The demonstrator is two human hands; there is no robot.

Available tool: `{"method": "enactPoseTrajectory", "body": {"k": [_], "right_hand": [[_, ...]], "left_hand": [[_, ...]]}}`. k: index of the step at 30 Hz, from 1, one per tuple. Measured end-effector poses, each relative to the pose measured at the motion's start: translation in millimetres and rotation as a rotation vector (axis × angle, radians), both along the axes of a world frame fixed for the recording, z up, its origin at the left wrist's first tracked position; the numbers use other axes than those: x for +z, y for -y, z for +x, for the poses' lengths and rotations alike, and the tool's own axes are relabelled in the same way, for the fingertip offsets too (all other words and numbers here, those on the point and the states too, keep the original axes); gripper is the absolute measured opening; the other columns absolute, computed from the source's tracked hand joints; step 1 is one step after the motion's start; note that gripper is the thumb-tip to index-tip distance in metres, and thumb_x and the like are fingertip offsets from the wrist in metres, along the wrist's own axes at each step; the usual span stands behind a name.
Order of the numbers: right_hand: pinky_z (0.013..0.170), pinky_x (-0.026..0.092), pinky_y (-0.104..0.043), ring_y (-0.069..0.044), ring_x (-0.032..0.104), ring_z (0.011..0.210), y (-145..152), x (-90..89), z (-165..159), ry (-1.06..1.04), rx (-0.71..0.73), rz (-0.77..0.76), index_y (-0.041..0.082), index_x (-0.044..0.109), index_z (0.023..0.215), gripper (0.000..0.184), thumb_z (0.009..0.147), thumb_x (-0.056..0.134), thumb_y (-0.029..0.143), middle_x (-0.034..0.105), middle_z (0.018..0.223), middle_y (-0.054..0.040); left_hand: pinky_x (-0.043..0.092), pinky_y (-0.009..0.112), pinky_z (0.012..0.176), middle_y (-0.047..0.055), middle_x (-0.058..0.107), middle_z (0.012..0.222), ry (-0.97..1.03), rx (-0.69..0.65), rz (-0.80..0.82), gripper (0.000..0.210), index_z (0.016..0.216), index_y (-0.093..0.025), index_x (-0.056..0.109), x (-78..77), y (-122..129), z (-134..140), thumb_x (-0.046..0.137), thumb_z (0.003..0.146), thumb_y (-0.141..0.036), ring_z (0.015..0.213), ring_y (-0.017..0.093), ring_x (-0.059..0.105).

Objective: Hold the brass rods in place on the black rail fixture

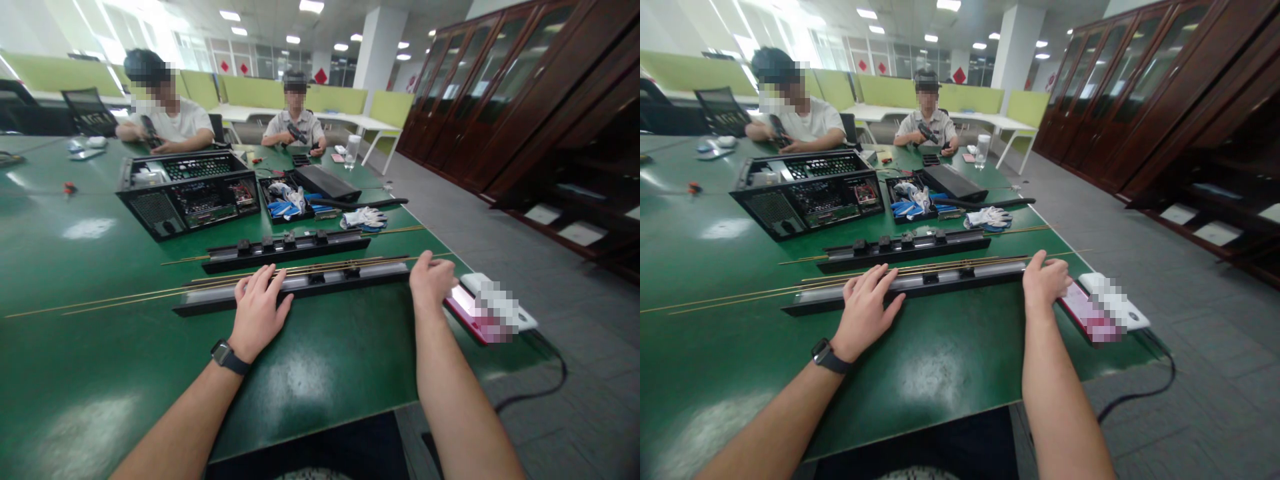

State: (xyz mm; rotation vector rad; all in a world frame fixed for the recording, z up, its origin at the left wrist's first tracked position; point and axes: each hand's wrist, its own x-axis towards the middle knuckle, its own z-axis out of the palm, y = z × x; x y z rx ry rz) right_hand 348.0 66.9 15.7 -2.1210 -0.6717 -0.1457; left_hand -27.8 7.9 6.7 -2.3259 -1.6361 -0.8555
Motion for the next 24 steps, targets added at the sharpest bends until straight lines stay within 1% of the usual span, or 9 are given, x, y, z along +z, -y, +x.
{"method": "enactPoseTrajectory", "body": {"k": [5,13,18,21,24], "right_hand": [[0.096,0.044,-0.058,-0.04,0.056,0.112,-0.8,-0.9,0.3,-0.005,-0.003,0.021,0.025,0.047,0.085,0.032,0.093,0.046,0.056,0.064,0.106,-0.0155],[0.097,0.044,-0.058,-0.039,0.057,0.11,-2.1,-2.0,0.5,0.0,0.006,0.054,0.026,0.042,0.083,0.03,0.092,0.049,0.055,0.062,0.098,-0.013],[0.095,0.045,-0.056,-0.037,0.057,0.108,-2.4,-3.0,0.8,-0.009,0.006,0.064,0.027,0.041,0.083,0.028,0.092,0.051,0.051,0.061,0.094,-0.0112],[0.097,0.043,-0.052,-0.033,0.058,0.102,-2.3,-5.5,-0.7,0.08,0.064,0.145,0.027,0.041,0.085,0.023,0.094,0.05,0.046,0.06,0.093,-0.0108],[0.096,0.044,-0.048,-0.03,0.059,0.097,-2.0,-8.4,-7.2,0.177,0.165,0.239,0.026,0.042,0.087,0.02,0.093,0.052,0.042,0.061,0.094,-0.0109]], "left_hand": [[0.032,0.052,0.113,0.016,0.057,0.15,0.001,-0.001,-0.001,0.046,0.142,-0.021,0.058,-0.5,-0.6,-0.2,0.056,0.099,-0.037,0.142,0.033,0.049],[0.033,0.052,0.113,0.015,0.057,0.15,0.02,-0.001,-0.006,0.046,0.142,-0.023,0.058,-0.8,-0.2,0.3,0.056,0.099,-0.036,0.142,0.033,0.049],[0.032,0.052,0.113,0.016,0.057,0.15,0.028,-0.003,-0.013,0.047,0.143,-0.023,0.057,0.5,0.3,0.6,0.057,0.098,-0.036,0.142,0.033,0.049],[0.032,0.052,0.113,0.016,0.057,0.15,0.017,0.004,-0.019,0.046,0.143,-0.022,0.058,1.4,0.8,0.9,0.057,0.098,-0.036,0.142,0.033,0.048],[0.033,0.052,0.113,0.015,0.057,0.15,0.009,0.007,-0.025,0.046,0.142,-0.022,0.058,1.8,1.0,1.0,0.057,0.098,-0.035,0.142,0.033,0.048]]}}
